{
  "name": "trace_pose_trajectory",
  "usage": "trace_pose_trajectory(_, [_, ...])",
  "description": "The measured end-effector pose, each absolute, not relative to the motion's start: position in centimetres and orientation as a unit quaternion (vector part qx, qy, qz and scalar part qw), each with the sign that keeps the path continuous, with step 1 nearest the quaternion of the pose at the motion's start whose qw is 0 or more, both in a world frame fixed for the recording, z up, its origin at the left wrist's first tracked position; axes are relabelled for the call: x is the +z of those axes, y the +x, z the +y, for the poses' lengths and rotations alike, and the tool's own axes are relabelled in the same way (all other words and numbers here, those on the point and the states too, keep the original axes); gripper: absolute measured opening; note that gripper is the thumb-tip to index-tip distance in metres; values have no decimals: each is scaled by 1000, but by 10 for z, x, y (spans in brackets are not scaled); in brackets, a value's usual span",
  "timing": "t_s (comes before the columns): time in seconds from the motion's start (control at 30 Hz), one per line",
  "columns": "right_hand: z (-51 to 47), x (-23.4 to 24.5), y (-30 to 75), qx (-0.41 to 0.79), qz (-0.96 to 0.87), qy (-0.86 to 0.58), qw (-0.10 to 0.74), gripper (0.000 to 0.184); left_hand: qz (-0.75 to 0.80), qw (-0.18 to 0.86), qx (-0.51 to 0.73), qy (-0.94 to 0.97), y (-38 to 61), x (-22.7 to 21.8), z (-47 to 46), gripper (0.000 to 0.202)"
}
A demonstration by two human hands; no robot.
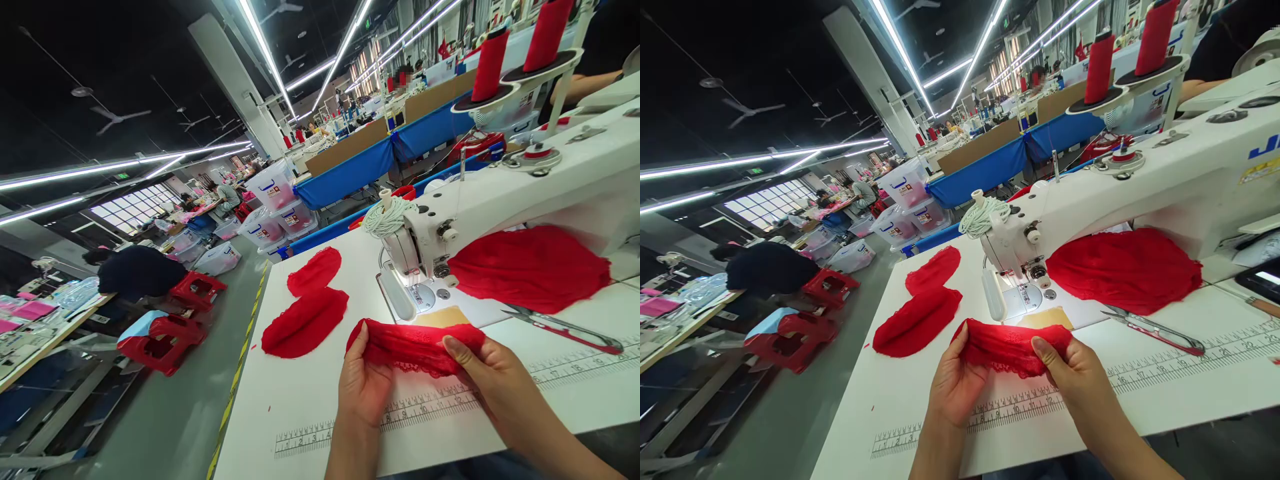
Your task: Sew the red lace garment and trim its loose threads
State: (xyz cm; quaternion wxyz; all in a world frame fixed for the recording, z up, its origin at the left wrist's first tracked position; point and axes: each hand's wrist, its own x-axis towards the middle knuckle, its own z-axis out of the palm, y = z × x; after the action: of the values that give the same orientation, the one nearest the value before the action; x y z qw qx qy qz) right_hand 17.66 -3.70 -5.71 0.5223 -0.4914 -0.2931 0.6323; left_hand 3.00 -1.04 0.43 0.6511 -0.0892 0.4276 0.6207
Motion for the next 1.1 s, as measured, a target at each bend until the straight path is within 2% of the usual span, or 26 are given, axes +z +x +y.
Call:
trace_pose_trajectory(0.1, [-35, -50, 170, 632, -317, -507, 493, 59, 352, 742, 568, -56, 40, -3, -21, 17])
trace_pose_trajectory(0.2, [-34, -44, 165, 625, -327, -510, 492, 62, 329, 796, 508, 18, 50, -10, -30, 24])
trace_pose_trajectory(0.4, [-31, -41, 171, 640, -309, -479, 515, 60, 416, 688, 594, 41, 54, -8, -24, 11])
trace_pose_trajectory(0.53, [-29, -43, 174, 658, -316, -459, 506, 64, 415, 682, 600, 53, 52, -5, -20, 7])
trace_pose_trajectory(0.8, [-29, -38, 170, 641, -359, -456, 503, 58, 436, 675, 595, 29, 53, 0, -19, 3])
trace_pose_trajectory(1.1, [-33, -48, 167, 591, -368, -460, 550, 50, 436, 664, 607, -17, 57, 2, -17, 11])
